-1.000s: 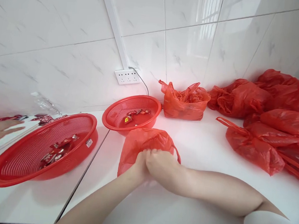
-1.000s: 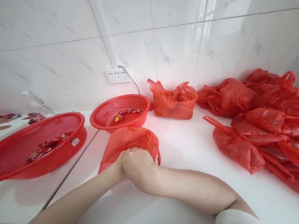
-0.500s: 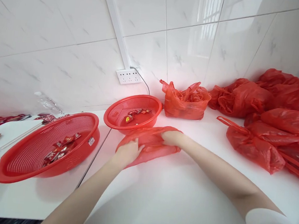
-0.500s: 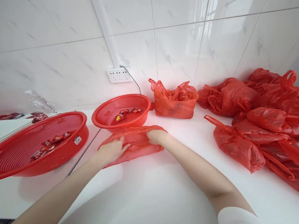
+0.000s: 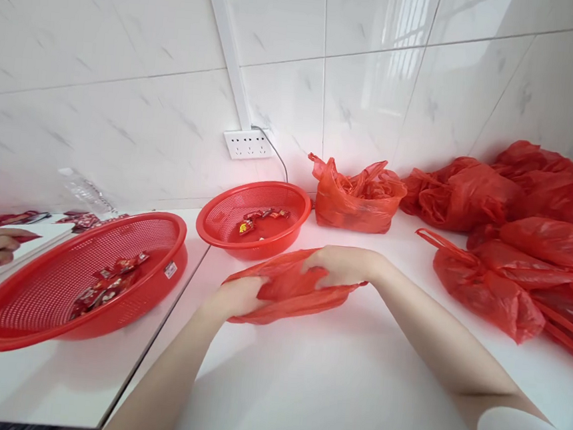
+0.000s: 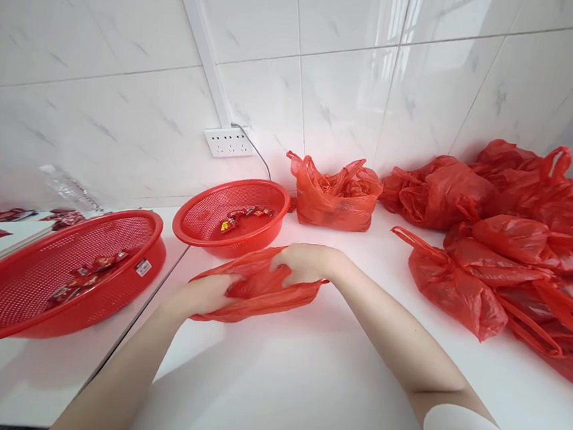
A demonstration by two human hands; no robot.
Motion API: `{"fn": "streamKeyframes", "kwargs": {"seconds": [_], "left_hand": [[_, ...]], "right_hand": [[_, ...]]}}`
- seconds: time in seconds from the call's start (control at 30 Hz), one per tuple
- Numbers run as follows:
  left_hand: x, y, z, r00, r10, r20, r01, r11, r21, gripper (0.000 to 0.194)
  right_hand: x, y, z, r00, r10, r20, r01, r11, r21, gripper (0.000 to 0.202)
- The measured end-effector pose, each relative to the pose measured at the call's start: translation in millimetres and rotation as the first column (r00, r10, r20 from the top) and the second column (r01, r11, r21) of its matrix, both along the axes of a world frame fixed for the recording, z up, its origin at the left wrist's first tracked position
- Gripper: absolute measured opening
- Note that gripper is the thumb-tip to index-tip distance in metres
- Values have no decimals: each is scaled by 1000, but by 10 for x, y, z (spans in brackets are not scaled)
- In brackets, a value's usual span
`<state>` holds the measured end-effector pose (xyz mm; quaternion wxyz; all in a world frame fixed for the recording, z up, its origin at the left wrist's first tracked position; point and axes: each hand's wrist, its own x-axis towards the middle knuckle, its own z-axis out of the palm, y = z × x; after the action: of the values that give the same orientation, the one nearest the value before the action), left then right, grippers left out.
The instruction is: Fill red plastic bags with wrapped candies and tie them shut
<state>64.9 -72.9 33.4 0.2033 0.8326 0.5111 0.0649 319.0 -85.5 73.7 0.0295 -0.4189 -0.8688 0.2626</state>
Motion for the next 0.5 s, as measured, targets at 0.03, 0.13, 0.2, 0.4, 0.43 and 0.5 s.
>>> {"fn": "streamKeyframes", "kwargs": {"seconds": [0.03,0.13,0.2,0.4,0.43,0.5], "left_hand": [[28,-48,15,998,-9,-56,11,999,32,24],[119,-171,75,986,-112,-125,134,974,184,28],[161,-210,104,962,-241,-127,267,925,270,22],[105,-141,-8,938,-343,-50,343,896,281,44],[80,-114,-54,942,-334,-28,331,913,240,61],[32,-47,-159,949,-314,11,310,940,143,91]], "right_hand": [[-28,-59,51,988,65,-141,-63,998,21,36],[-86,-179,145,906,208,-369,-206,978,47,32],[-100,-195,138,918,211,-334,-194,977,85,37],[-57,-42,-92,995,78,-63,-69,989,130,94],[-46,4,-143,999,50,-17,-48,992,113,102],[-25,112,-255,996,-20,89,14,998,62,112]]}}
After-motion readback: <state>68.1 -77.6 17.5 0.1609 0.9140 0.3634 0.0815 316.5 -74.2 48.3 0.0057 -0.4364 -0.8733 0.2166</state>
